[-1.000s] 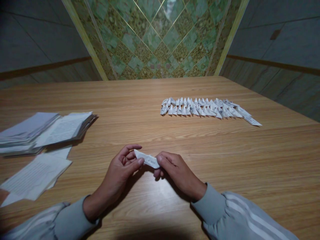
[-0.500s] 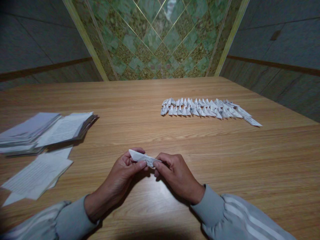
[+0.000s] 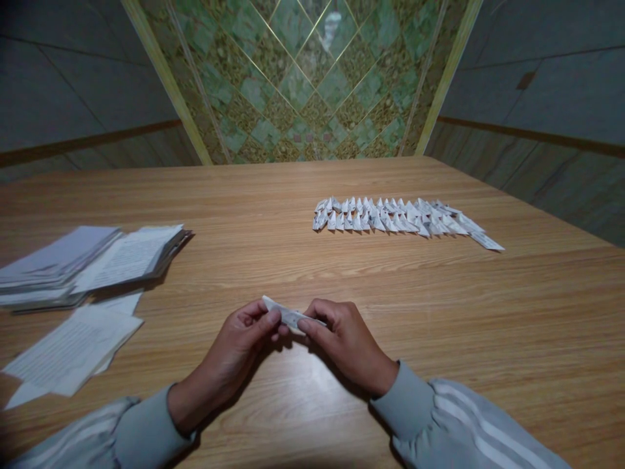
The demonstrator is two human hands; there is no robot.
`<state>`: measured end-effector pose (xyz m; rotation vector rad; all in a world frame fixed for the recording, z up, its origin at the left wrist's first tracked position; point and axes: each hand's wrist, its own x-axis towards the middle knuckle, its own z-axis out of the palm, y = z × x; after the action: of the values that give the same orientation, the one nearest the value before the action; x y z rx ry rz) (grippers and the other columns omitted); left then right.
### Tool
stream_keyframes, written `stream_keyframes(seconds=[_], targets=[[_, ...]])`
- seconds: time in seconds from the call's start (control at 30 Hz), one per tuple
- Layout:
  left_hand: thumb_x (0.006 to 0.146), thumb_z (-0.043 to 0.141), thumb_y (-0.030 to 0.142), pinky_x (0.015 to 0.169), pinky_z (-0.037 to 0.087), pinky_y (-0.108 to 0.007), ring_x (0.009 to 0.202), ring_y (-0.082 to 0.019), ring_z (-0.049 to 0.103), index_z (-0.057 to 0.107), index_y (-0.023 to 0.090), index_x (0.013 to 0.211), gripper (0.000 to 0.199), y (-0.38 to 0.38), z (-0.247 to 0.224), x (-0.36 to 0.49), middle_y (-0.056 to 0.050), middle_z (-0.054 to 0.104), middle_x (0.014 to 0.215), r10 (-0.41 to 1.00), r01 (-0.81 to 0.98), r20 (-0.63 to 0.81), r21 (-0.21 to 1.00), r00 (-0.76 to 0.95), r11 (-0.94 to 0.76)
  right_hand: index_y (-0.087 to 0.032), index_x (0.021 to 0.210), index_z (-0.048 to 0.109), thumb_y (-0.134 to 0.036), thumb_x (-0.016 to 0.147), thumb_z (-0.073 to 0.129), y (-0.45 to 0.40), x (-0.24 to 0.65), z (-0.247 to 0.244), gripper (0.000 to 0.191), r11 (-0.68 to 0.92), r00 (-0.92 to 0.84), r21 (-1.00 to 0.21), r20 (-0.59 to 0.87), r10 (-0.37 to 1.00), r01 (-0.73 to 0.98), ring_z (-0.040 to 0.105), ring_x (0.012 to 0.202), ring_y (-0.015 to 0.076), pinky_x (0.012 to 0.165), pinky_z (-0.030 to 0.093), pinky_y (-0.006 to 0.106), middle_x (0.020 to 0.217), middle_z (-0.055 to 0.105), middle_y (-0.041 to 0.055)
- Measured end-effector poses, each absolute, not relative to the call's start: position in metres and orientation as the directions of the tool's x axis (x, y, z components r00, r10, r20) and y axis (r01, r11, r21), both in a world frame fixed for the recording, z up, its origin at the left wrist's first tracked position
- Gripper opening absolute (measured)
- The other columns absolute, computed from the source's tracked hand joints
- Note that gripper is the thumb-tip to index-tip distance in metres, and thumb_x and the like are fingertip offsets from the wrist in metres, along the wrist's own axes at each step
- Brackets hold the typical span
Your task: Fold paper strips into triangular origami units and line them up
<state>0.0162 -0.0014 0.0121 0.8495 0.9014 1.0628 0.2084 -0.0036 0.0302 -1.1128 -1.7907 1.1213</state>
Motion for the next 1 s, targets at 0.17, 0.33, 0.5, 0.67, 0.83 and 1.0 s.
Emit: stream_keyframes(seconds=[0.17, 0.33, 0.5, 0.67, 0.83, 1.0], targets=[[0.067, 0.089, 0.037, 0.051, 0.042, -0.015, 0.053, -0.007, 0.055, 0.07, 0.012, 0.076, 0.032, 0.003, 0.012, 0.019, 0.0, 0.068, 0.061, 0.952, -0.414, -0.24, 0.859, 0.192, 0.3, -0.016, 0.075, 0.066, -0.042, 0.092, 0.061, -0.002, 0.21, 0.028, 0.032, 0.166, -0.345, -0.966, 0.089, 0.934, 0.2, 0.058, 0.059, 0.0132, 0.056, 0.041, 0.025, 0.064, 0.066, 0.0005], [0.064, 0.09, 0.038, 0.055, 0.043, -0.016, 0.056, -0.007, 0.056, 0.07, 0.012, 0.074, 0.033, 0.002, 0.011, 0.016, -0.001, 0.068, 0.063, 0.966, -0.4, -0.212, 0.881, 0.147, 0.254, -0.015, 0.088, 0.069, -0.046, 0.093, 0.058, 0.0, 0.212, 0.025, 0.033, 0.02, -0.439, -0.999, -0.001, 0.898, 0.043, 0.063, 0.067, 0.0143, 0.064, 0.047, 0.026, 0.076, 0.071, 0.0042], [0.076, 0.081, 0.037, 0.06, 0.047, -0.019, 0.064, -0.011, 0.06, 0.073, 0.014, 0.089, 0.027, -0.001, 0.008, 0.014, -0.003, 0.071, 0.072, 0.972, -0.279, -0.14, 0.941, 0.191, 0.19, -0.016, 0.08, 0.066, -0.045, 0.088, 0.065, 0.003, 0.222, 0.026, 0.03, 0.034, -0.305, -0.987, -0.015, 0.952, 0.155, 0.062, 0.062, 0.0149, 0.059, 0.046, 0.026, 0.069, 0.07, 0.0037], [0.083, 0.073, 0.034, 0.068, 0.05, -0.026, 0.077, -0.018, 0.066, 0.067, 0.016, 0.119, 0.04, -0.003, 0.006, 0.012, -0.008, 0.074, 0.086, 0.975, -0.103, -0.08, 0.989, 0.207, 0.103, -0.017, 0.074, 0.068, -0.048, 0.083, 0.064, 0.025, 0.279, 0.033, 0.033, 0.177, 0.03, -0.872, 0.214, 0.976, 0.456, 0.055, 0.059, 0.0143, 0.054, 0.04, 0.025, 0.063, 0.062, 0.0004], [0.085, 0.068, 0.033, 0.065, 0.05, -0.028, 0.074, -0.019, 0.066, 0.068, 0.015, 0.116, 0.036, -0.002, 0.0, 0.01, -0.011, 0.074, 0.09, 0.981, -0.014, -0.063, 0.998, 0.185, 0.067, -0.019, 0.076, 0.07, -0.045, 0.079, 0.059, 0.052, 0.391, 0.031, 0.029, -0.043, 0.44, -0.736, 0.356, 0.824, 0.676, 0.058, 0.06, 0.0176, 0.058, 0.044, 0.029, 0.062, 0.064, 0.0011], [0.084, 0.07, 0.035, 0.063, 0.05, -0.028, 0.074, -0.019, 0.066, 0.07, 0.014, 0.113, 0.036, 0.0, -0.001, 0.011, -0.012, 0.074, 0.093, 0.981, 0.009, -0.061, 0.998, 0.184, 0.061, -0.017, 0.067, 0.069, -0.031, 0.081, 0.062, 0.054, 0.489, 0.013, 0.02, -0.269, 0.611, -0.64, 0.4, 0.683, 0.72, 0.063, 0.067, 0.0234, 0.067, 0.05, 0.037, 0.062, 0.066, 0.0042]])
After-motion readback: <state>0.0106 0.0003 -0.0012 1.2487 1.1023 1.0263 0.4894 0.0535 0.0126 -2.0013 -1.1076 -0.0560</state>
